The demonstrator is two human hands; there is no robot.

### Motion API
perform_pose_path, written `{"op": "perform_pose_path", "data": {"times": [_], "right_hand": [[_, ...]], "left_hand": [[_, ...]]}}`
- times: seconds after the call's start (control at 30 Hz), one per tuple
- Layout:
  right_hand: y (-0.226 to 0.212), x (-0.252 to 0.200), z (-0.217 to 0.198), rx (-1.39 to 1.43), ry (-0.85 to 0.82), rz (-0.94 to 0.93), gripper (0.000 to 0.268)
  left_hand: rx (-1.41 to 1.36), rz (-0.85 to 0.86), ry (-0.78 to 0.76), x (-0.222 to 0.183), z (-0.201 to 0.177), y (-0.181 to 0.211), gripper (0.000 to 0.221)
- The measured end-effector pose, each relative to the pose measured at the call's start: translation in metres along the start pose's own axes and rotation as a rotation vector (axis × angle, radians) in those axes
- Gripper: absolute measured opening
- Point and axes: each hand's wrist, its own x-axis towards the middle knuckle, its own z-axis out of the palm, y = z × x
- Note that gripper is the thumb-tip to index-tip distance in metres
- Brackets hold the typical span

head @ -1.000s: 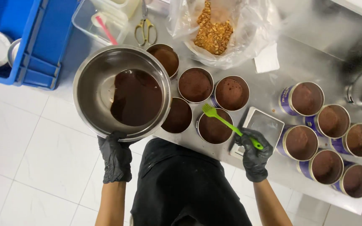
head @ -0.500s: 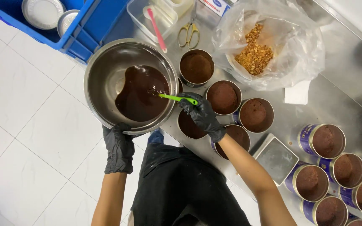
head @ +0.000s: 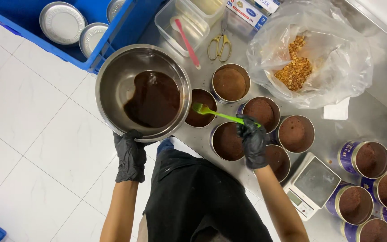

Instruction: Brushing a dark liquid onto chocolate cake bases in small containers.

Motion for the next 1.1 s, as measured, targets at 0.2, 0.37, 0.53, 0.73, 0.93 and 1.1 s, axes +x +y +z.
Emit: {"op": "perform_pose_path", "data": {"times": [0.2, 0.37, 0.53, 0.73, 0.93, 1.1], "right_hand": [[0.030, 0.001, 0.028, -0.364, -0.121, -0.114, 0.027], [0.034, 0.008, 0.023, -0.402, -0.078, -0.177, 0.025], [0.033, 0.003, 0.022, -0.463, -0.055, -0.242, 0.023], [0.013, -0.014, 0.041, -0.608, -0.064, -0.298, 0.021], [0.010, -0.012, 0.041, -0.701, -0.134, -0.251, 0.020], [-0.034, -0.029, 0.062, -0.305, 0.021, -0.391, 0.022]], "left_hand": [[0.023, -0.004, 0.024, 0.008, 0.000, 0.024, 0.072], [0.008, 0.020, 0.006, 0.007, -0.002, 0.028, 0.068], [-0.028, 0.061, -0.007, 0.015, -0.013, 0.021, 0.064], [-0.008, 0.018, 0.032, 0.008, 0.000, 0.032, 0.068], [0.021, -0.007, 0.065, 0.014, 0.000, 0.029, 0.066], [0.015, -0.011, 0.035, 0.022, -0.007, 0.012, 0.071]]}}
